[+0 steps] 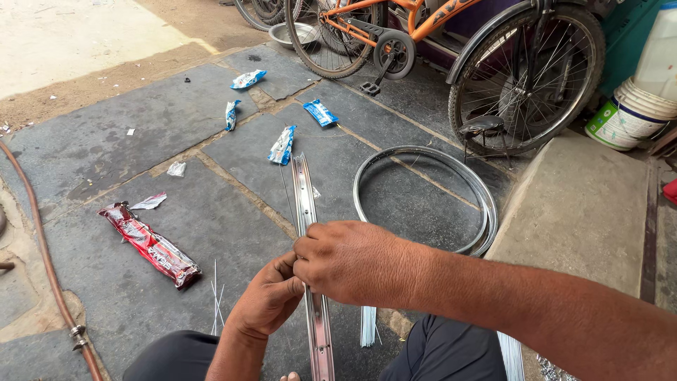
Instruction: The person assembles a bicycle wheel by inserting spokes into the hub and rim, then tightening them with nipples. The person works on the wheel while sitting on the floor, handling spokes and nipples by hand.
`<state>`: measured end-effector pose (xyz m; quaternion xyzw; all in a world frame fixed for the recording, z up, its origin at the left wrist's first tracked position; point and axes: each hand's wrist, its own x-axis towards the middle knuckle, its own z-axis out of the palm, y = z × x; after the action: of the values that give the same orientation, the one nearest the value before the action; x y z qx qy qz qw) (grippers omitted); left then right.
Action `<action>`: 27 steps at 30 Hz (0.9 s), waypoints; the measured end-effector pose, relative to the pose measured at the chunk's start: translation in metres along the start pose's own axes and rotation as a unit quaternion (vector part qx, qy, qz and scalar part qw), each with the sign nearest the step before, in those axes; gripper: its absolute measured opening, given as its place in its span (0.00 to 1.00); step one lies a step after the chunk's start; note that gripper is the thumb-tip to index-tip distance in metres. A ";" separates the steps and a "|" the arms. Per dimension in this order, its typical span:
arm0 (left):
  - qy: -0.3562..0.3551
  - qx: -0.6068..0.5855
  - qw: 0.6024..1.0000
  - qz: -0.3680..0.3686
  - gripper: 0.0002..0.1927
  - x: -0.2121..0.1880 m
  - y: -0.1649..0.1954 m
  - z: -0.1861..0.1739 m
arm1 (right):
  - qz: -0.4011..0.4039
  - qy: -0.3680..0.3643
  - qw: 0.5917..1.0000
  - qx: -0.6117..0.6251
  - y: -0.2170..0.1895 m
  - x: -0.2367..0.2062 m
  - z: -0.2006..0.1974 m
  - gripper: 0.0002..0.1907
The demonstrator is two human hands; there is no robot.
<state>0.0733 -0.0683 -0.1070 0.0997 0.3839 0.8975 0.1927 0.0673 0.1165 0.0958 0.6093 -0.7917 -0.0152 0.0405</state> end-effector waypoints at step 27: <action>0.041 -0.013 0.999 0.005 0.19 0.002 -0.010 -0.022 | -0.008 -0.021 1.000 0.001 0.005 0.008 0.002 0.11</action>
<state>0.0668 -0.0755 -0.1299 0.0621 0.3796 0.9065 0.1739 0.0602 0.1104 0.0943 0.6153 -0.7874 -0.0281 0.0229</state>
